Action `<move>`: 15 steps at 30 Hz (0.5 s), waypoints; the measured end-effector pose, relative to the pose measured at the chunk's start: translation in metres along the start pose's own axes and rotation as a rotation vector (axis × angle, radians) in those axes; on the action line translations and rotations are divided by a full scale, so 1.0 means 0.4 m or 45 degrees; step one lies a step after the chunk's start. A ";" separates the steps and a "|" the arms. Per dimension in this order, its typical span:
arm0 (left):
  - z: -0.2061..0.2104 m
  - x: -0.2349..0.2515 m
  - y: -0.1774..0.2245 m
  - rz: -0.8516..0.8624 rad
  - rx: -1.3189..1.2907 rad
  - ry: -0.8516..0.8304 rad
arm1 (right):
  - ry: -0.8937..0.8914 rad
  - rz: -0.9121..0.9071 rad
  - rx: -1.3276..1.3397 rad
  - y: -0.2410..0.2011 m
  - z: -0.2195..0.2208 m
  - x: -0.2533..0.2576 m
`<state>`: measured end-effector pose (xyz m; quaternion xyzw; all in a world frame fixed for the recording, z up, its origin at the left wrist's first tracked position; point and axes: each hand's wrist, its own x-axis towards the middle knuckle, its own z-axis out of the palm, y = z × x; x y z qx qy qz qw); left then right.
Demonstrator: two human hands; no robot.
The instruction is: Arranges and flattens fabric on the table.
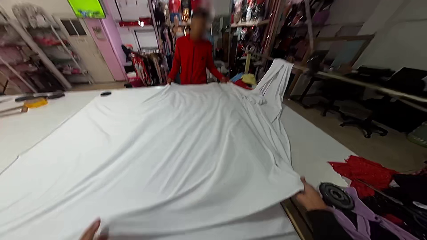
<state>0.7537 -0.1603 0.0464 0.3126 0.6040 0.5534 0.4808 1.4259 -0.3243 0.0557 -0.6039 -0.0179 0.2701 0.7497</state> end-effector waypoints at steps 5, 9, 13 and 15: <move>-0.041 0.039 0.154 0.339 -0.063 0.037 | 0.022 -0.243 -0.082 -0.198 0.018 -0.012; -0.126 -0.045 0.169 0.348 -0.035 0.031 | 0.074 -0.421 -0.671 -0.250 -0.096 -0.041; -0.188 -0.101 0.014 0.144 0.067 -0.001 | 0.113 -0.262 -1.338 -0.191 -0.228 -0.033; -0.195 -0.109 -0.062 0.048 0.115 0.009 | 0.092 -0.152 -1.592 -0.154 -0.272 -0.004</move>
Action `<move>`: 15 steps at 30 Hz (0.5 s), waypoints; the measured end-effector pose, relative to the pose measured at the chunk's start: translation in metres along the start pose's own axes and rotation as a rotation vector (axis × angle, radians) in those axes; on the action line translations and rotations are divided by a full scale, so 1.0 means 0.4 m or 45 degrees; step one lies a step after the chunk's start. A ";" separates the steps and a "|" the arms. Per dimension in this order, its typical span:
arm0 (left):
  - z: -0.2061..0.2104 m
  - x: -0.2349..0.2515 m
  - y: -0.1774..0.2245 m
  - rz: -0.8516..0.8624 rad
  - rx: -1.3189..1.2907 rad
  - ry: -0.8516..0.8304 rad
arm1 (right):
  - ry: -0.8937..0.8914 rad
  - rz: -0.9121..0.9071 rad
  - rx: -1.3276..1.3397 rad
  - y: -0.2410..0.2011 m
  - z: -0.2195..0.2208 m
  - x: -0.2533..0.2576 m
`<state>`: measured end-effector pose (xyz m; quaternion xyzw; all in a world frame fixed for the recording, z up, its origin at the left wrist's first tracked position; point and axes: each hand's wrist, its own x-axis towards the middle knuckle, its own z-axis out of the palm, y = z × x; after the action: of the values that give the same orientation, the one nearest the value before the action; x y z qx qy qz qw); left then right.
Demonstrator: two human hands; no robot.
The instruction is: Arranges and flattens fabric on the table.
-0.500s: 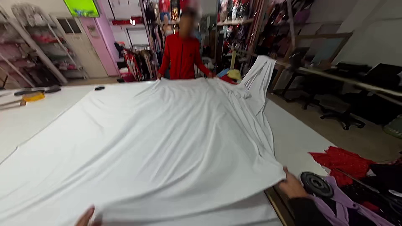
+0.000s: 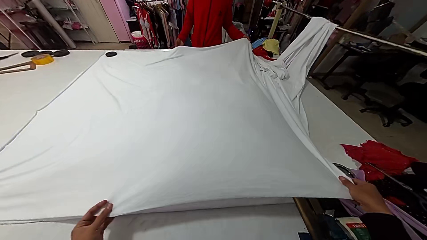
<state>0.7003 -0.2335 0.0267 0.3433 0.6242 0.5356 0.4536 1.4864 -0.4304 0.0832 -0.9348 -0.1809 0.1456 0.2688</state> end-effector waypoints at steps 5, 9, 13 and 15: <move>0.021 0.002 -0.102 -0.146 0.129 0.007 | -0.101 0.060 -0.266 0.090 0.074 0.078; 0.014 0.012 -0.135 -0.187 0.183 0.023 | -0.138 0.089 -0.318 0.093 0.103 0.107; 0.003 0.016 -0.140 -0.205 0.211 0.043 | -0.156 0.119 -0.326 0.128 0.124 0.123; 0.002 0.019 -0.139 -0.207 0.216 0.052 | -0.161 0.119 -0.325 0.144 0.137 0.126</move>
<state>0.7014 -0.2370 -0.0293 0.3178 0.7022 0.4490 0.4520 1.5259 -0.4302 -0.0023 -0.9577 -0.1709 0.1925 0.1288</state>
